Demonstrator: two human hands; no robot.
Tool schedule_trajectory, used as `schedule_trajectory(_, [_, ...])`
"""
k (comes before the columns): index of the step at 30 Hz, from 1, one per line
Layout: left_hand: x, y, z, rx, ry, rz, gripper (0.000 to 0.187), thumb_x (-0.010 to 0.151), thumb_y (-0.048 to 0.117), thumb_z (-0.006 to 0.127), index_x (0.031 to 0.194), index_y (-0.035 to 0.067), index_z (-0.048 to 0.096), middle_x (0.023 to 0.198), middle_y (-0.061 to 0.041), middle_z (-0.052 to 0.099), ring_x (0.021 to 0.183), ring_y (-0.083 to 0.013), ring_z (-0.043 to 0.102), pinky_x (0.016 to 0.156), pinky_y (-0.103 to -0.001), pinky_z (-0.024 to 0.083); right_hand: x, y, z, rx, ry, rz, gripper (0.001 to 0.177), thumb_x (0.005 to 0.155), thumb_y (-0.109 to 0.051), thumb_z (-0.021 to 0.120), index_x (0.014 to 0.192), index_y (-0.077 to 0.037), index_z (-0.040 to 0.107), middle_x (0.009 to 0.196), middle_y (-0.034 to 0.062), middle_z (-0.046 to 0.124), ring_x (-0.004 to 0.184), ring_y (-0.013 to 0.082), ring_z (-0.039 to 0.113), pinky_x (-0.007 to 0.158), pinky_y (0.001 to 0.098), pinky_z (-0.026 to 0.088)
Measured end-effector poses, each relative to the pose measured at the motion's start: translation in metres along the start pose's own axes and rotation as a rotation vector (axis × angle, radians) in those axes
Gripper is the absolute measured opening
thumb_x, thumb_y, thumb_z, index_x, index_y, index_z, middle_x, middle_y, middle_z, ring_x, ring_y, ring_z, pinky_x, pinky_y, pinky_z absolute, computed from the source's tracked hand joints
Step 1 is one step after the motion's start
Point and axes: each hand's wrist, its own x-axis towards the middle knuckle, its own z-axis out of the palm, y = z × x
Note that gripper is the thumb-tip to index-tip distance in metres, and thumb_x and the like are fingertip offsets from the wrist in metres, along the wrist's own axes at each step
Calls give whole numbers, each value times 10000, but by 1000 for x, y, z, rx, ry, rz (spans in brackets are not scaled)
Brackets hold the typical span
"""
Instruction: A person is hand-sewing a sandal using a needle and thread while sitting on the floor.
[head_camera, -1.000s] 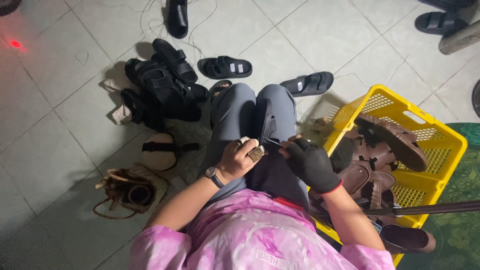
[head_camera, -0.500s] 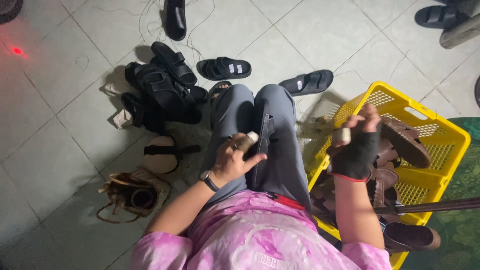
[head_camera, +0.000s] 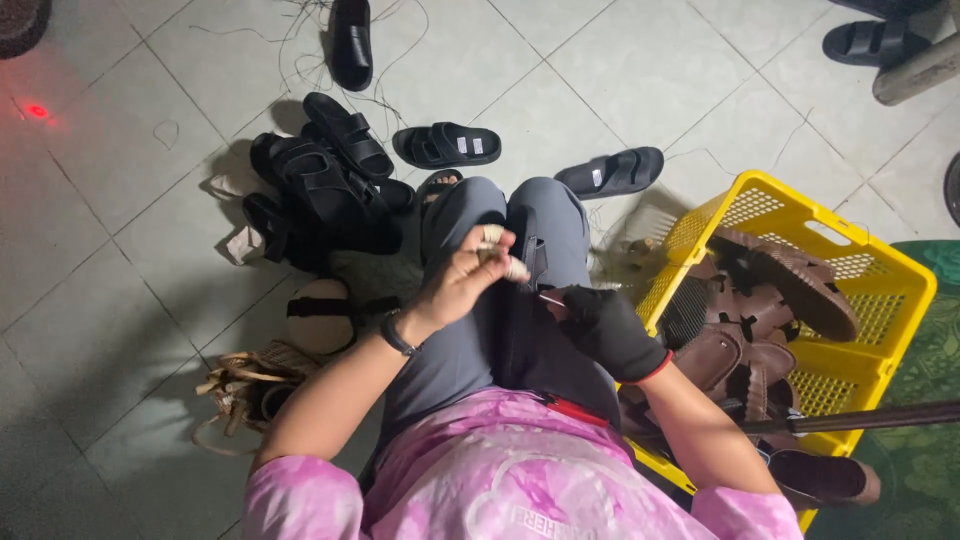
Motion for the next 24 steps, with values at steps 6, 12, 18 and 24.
schedule_trajectory(6, [58, 86, 1, -197, 128, -87, 593, 967, 358, 478, 439, 92, 532, 440, -28, 512, 361, -72, 393, 378, -182, 284, 13, 0, 19, 647, 110, 243, 185, 754, -44, 672, 887, -131, 766, 616, 10, 670, 578, 70, 528, 532, 212, 463])
schedule_trajectory(12, [106, 3, -27, -475, 140, -214, 536, 961, 464, 490, 762, 21, 715, 439, -96, 492, 367, -55, 379, 344, -117, 190, 22, 22, 36, 708, 132, 346, 172, 777, -65, 743, 942, -113, 750, 805, 47, 727, 730, 107, 602, 741, 286, 515])
schedule_trajectory(18, [48, 78, -71, 1244, 141, 3, 153, 828, 98, 653, 892, -40, 668, 1139, -181, 506, 789, -405, 611, 613, -476, 569, 2, 56, 3, 184, 616, 200, 335, 883, 77, 623, 1203, 17, 543, 1042, 123, 466, 849, 196, 485, 724, 272, 456])
schedule_trajectory(24, [-2, 17, 5, 755, -11, 241, 992, 609, 514, 833, 1404, 116, 392, 1393, -193, 419, 1276, -363, 455, 998, -458, 443, -10, -14, -6, -176, 61, -15, 480, 903, -321, 583, 1377, -319, 511, 923, 67, 648, 735, 303, 664, 615, 405, 523])
